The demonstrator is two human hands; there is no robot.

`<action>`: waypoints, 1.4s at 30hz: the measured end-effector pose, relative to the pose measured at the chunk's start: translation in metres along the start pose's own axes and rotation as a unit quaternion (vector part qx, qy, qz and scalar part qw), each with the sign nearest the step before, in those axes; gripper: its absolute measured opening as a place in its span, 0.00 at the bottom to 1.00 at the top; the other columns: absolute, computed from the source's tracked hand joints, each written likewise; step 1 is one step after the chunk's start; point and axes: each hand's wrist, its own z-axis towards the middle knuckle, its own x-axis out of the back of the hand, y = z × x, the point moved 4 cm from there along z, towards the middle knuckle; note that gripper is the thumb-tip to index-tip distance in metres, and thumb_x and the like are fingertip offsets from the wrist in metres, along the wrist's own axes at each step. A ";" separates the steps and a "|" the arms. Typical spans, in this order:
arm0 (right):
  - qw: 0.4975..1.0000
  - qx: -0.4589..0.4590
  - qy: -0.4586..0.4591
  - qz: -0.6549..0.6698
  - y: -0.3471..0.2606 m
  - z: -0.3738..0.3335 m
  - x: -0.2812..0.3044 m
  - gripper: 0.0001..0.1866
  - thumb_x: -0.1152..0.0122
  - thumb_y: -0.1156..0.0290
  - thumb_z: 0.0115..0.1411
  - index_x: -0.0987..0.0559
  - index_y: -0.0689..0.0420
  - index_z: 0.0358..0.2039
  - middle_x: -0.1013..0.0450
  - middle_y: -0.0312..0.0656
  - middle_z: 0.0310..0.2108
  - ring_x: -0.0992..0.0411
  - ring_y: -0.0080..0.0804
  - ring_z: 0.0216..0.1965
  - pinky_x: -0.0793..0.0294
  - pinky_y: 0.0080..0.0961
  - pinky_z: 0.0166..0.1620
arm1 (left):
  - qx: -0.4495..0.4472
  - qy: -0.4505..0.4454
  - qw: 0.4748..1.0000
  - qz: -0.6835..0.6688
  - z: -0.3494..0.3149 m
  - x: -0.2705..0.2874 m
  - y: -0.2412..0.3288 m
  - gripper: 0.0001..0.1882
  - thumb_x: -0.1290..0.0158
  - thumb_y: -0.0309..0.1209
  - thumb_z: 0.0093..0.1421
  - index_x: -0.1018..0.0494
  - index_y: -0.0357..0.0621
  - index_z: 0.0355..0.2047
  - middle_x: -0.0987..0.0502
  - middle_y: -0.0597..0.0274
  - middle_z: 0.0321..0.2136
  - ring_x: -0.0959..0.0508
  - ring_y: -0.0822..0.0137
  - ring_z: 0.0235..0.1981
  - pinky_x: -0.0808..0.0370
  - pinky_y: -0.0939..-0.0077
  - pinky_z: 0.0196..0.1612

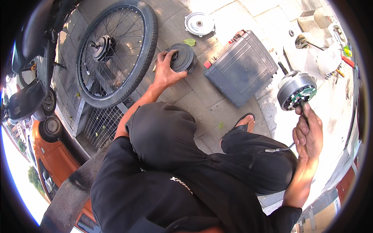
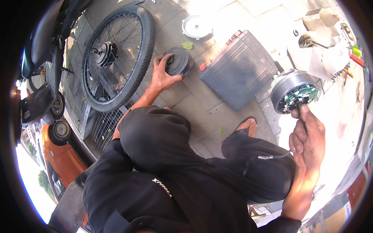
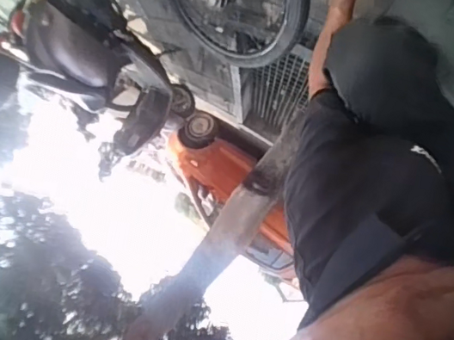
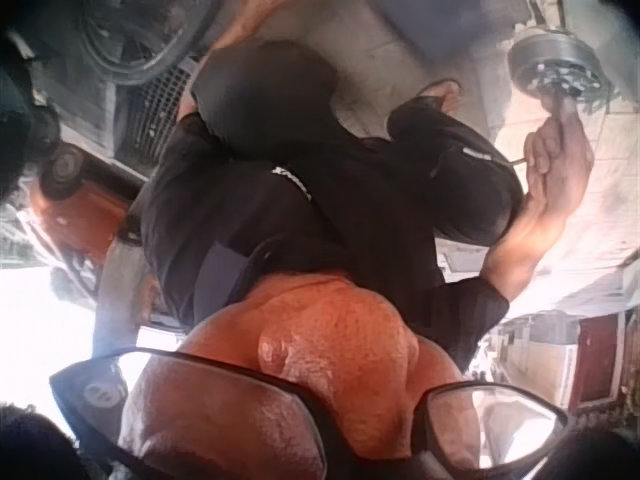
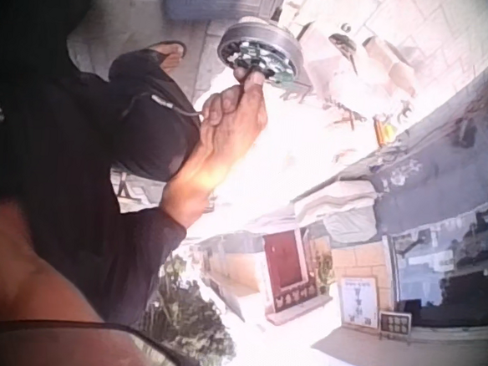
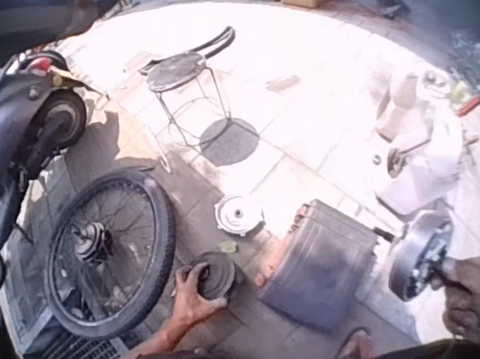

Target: The person retrieves a small bottle from a shelf, then moves outside to work on a scooter stator and casing. They apply a substance to the stator, inspect the casing interior, and attempt to fit the stator into the casing multiple times before separating them again.

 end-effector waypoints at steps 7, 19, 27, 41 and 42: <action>0.990 -0.058 -0.088 -0.088 0.019 0.049 -0.012 0.20 0.37 0.55 0.72 0.19 0.63 0.38 0.39 0.26 0.14 0.44 0.15 0.09 0.43 0.18 0.14 | 0.179 -0.226 0.609 -0.739 0.003 0.039 0.040 0.44 0.47 0.61 0.64 0.36 0.46 0.72 0.31 0.51 0.70 0.25 0.49 0.66 0.27 0.47 0.67; 0.982 0.020 -0.187 -0.032 0.117 0.142 -0.047 0.20 0.38 0.54 0.73 0.19 0.62 0.45 0.30 0.35 0.21 0.32 0.25 0.18 0.30 0.24 0.25 | 0.106 -0.348 0.465 -0.807 0.022 0.112 0.156 0.54 0.56 0.80 0.59 0.38 0.56 0.74 0.34 0.51 0.70 0.27 0.40 0.65 0.23 0.27 0.56; 0.977 -0.016 -0.188 -0.095 0.125 0.144 -0.061 0.18 0.36 0.55 0.73 0.19 0.60 0.45 0.24 0.37 0.26 0.24 0.29 0.25 0.24 0.26 0.32 | 0.001 -0.358 0.433 -0.827 0.003 0.107 0.185 0.45 0.55 0.70 0.65 0.30 0.52 0.69 0.26 0.55 0.66 0.26 0.51 0.65 0.29 0.43 0.67; 0.823 0.186 -0.104 -0.527 0.072 0.123 -0.077 0.26 0.30 0.57 0.62 0.17 0.69 0.48 0.17 0.51 0.33 0.17 0.39 0.35 0.20 0.35 0.43 | 0.032 -0.303 0.527 -0.793 0.010 0.130 0.218 0.33 0.57 0.60 0.72 0.25 0.52 0.64 0.20 0.61 0.60 0.21 0.57 0.60 0.25 0.49 0.64; 0.803 0.202 -0.093 -0.553 0.066 0.118 -0.079 0.27 0.30 0.55 0.61 0.17 0.68 0.48 0.17 0.52 0.33 0.17 0.41 0.35 0.20 0.37 0.44 | 0.046 -0.302 0.535 -0.788 0.010 0.133 0.226 0.33 0.57 0.60 0.72 0.25 0.53 0.64 0.20 0.61 0.60 0.21 0.57 0.60 0.25 0.49 0.64</action>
